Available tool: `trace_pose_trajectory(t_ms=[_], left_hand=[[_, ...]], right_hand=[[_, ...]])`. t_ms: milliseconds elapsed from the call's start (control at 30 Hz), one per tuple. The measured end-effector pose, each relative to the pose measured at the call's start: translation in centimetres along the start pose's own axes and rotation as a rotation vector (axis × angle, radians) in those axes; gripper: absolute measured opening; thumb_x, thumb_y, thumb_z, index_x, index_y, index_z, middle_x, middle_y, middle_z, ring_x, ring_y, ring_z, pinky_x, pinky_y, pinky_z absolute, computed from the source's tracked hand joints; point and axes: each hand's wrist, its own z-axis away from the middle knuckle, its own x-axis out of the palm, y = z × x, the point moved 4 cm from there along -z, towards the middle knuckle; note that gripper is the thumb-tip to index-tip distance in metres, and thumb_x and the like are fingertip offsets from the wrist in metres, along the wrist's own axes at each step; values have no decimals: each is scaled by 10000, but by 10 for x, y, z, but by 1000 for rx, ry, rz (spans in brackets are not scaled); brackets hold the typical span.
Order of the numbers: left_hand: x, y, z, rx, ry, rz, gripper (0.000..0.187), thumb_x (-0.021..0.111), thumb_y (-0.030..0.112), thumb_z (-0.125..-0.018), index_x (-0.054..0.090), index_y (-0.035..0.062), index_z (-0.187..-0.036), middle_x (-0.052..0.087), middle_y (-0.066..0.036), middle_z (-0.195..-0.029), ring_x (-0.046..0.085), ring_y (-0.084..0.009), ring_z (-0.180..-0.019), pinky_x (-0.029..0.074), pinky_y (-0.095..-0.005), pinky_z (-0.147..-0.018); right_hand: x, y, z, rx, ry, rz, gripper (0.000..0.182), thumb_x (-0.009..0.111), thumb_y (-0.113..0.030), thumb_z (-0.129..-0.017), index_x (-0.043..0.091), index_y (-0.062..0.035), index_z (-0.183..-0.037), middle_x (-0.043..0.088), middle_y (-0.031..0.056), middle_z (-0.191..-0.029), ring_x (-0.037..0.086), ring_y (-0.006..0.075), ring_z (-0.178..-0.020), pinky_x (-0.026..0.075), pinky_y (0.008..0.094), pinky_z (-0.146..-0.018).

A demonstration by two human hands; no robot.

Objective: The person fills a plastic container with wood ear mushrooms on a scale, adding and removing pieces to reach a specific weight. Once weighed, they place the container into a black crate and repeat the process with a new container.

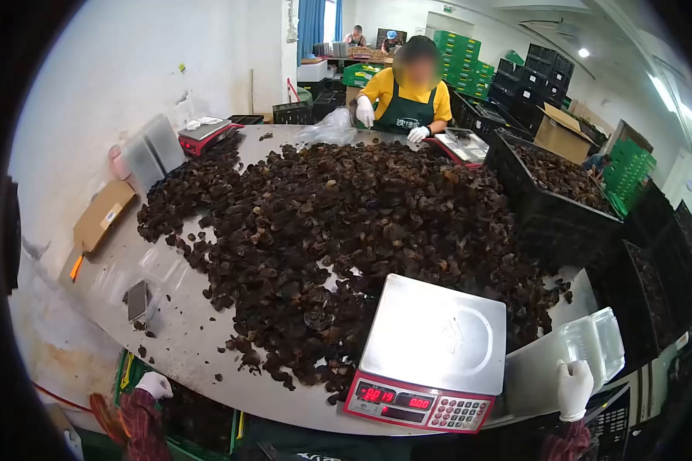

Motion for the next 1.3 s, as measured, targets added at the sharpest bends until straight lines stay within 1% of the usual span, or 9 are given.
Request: trace_pose_trajectory(t_ms=[100, 167, 233, 300, 367, 400, 467, 600, 1300], left_hand=[[2, -18, 3, -146, 74, -116, 229, 738, 305, -668, 700, 88, -732, 679, -120, -826, 657, -245, -780, 520, -361, -731], [-1, 27, -6, -81, 507, -310, 170, 706, 243, -694, 678, 76, -712, 650, -118, -762, 631, -301, -727, 510, -402, -663], [-19, 100, 12, 77, 754, -147, 169, 671, 227, -731, 647, 62, -703, 608, -120, -719, 599, -323, -708, 487, -430, -646], [1, 153, 13, 420, 836, 62, 163, 661, 222, -753, 618, 72, -706, 585, -107, -773, 568, -311, -767, 456, -421, -698], [30, 187, 9, 568, 877, 28, 140, 673, 213, -743, 601, 93, -740, 558, -81, -824, 523, -292, -827, 407, -413, -744], [38, 191, 5, 577, 885, 33, 140, 673, 213, -743, 601, 93, -740, 558, -81, -824, 523, -292, -827, 407, -413, -744], [46, 193, 4, 553, 1017, -22, 118, 683, 168, -724, 591, 108, -768, 544, -67, -861, 502, -286, -855, 378, -405, -747], [42, 192, 4, 536, 1014, 66, 120, 684, 126, -705, 584, 107, -769, 546, -72, -861, 506, -283, -848, 377, -413, -727], [44, 193, 6, 517, 1037, 80, 114, 684, 109, -703, 588, 100, -765, 546, -74, -844, 510, -284, -857, 388, -406, -747]], right_hand=[[0, -2, 11, -22, -3, -6, 248, 668, -119, -779, 507, 16, -646, 499, 156, -656, 507, 318, -602, 397, 396, -582], [-2, 4, 1, -41, 9, -25, 238, 668, -111, -777, 513, 18, -650, 500, 157, -656, 500, 317, -594, 395, 399, -579], [-2, 1, 3, -34, 9, -25, 234, 671, -110, -774, 517, 18, -653, 502, 158, -658, 499, 318, -594, 394, 399, -579], [-3, 0, 3, -29, 19, -24, 231, 673, -110, -771, 520, 18, -655, 505, 159, -660, 498, 318, -594, 392, 400, -578], [-3, 2, 4, -6, 5, -24, 224, 678, -109, -766, 527, 17, -660, 506, 160, -658, 496, 321, -590, 391, 400, -574], [-3, 0, 4, -17, 16, -25, 232, 683, -108, -761, 520, 17, -653, 501, 160, -649, 497, 324, -587, 392, 398, -570], [-2, 1, 3, -29, 33, -13, 238, 685, -108, -759, 515, 17, -649, 499, 160, -646, 496, 323, -585, 393, 397, -569], [-4, -4, 2, -23, 15, -19, 259, 686, -118, -761, 502, 16, -639, 493, 156, -642, 495, 320, -585, 393, 396, -570], [-2, 4, 4, -58, 50, -1, 248, 676, -114, -772, 508, 13, -640, 497, 157, -645, 496, 326, -587, 393, 400, -571]])
